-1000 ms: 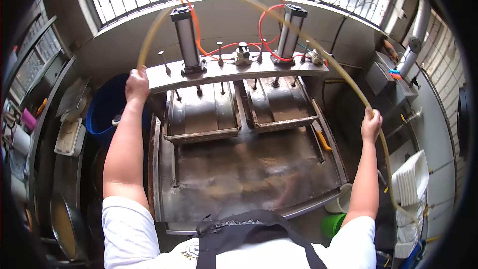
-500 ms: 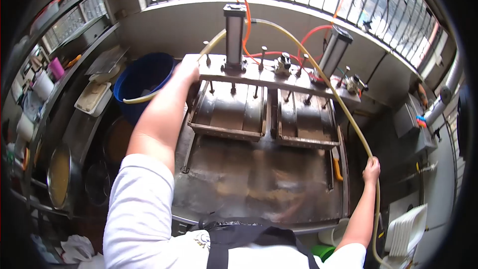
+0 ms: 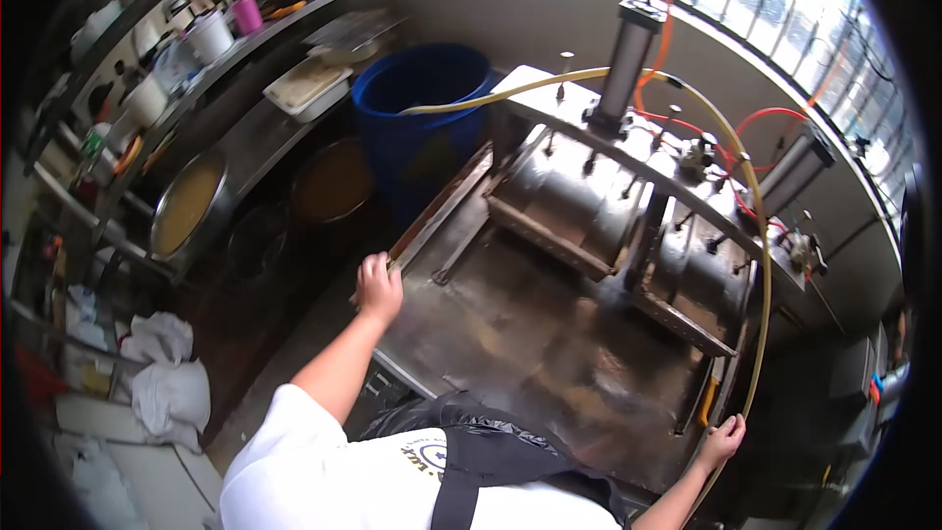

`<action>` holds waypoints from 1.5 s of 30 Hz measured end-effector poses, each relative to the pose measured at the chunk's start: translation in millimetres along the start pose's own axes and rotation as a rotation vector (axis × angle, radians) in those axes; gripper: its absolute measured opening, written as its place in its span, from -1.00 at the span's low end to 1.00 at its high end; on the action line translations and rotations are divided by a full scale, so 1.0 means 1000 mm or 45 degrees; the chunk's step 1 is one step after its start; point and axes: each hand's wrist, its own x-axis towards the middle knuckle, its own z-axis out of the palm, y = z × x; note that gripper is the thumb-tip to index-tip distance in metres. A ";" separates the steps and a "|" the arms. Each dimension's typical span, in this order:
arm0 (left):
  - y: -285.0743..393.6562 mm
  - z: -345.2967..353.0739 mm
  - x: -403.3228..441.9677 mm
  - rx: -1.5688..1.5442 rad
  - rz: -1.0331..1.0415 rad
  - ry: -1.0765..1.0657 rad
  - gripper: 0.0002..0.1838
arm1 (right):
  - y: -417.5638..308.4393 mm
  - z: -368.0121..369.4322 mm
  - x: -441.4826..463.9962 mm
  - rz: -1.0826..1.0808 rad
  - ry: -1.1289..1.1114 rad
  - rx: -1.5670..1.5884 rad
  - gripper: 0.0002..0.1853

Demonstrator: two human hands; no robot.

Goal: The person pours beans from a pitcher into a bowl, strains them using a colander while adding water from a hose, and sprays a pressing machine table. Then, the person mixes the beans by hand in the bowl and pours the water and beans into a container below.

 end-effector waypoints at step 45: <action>-0.383 -0.277 -0.204 0.023 -0.892 -0.166 -0.47 | -0.546 0.458 -0.569 -1.323 -1.460 -0.009 -0.71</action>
